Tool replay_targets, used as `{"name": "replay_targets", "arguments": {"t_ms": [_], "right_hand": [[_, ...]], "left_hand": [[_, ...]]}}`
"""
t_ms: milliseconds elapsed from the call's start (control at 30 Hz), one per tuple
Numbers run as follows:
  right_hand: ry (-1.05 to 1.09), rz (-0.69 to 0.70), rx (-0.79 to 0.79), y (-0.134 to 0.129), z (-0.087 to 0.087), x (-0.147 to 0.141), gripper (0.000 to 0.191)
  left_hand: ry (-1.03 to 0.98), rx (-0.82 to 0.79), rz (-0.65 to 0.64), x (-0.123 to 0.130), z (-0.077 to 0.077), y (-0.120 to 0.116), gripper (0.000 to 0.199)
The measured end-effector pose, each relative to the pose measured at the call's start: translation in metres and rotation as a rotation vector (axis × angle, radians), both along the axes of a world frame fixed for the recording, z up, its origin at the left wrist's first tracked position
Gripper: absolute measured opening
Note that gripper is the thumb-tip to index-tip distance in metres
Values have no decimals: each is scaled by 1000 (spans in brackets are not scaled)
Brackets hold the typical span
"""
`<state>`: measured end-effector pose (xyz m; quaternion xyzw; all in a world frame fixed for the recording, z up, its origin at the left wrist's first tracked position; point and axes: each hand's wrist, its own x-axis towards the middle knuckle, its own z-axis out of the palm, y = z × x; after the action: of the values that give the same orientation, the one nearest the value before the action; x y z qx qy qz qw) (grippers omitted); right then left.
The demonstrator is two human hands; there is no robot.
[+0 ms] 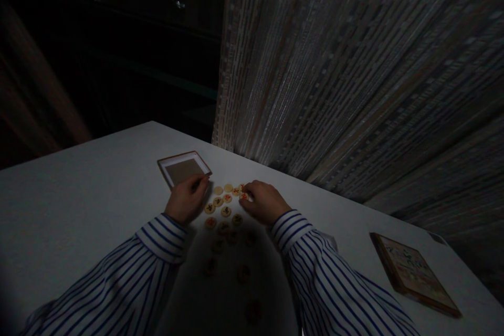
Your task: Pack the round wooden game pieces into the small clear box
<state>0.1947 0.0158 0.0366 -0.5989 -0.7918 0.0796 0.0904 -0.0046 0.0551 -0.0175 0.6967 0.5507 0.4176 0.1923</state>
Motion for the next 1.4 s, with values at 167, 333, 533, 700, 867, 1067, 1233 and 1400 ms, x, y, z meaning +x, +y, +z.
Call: {"name": "replay_targets", "arguments": {"t_ms": [167,333,533,700,867,1067,1233,1400], "right_hand": [[-64,12,-18,1,-6,-5,27],[-98,22,-38,1,-10,-7,28],[-142,28,-64,1,-12,-8,28],[-167,15,-84,2,-13,-7,29],[-151,16,-59,0,-8,-8,32],[-99,-19,1,2,3,-8,33],[-109,-7,-2,15,6,-12,35],[-187,15,-45,31,6,-25,37]], "left_hand": [[0,14,-13,0,-4,2,32],[-2,20,-21,-1,-5,3,31],[-2,18,-18,-1,-4,2,31],[3,13,-18,-1,-5,3,31],[3,20,-29,1,-6,3,30],[49,38,-94,2,-6,4,31],[31,33,-84,1,-6,6,34],[7,26,-85,0,-7,7,34]]}}
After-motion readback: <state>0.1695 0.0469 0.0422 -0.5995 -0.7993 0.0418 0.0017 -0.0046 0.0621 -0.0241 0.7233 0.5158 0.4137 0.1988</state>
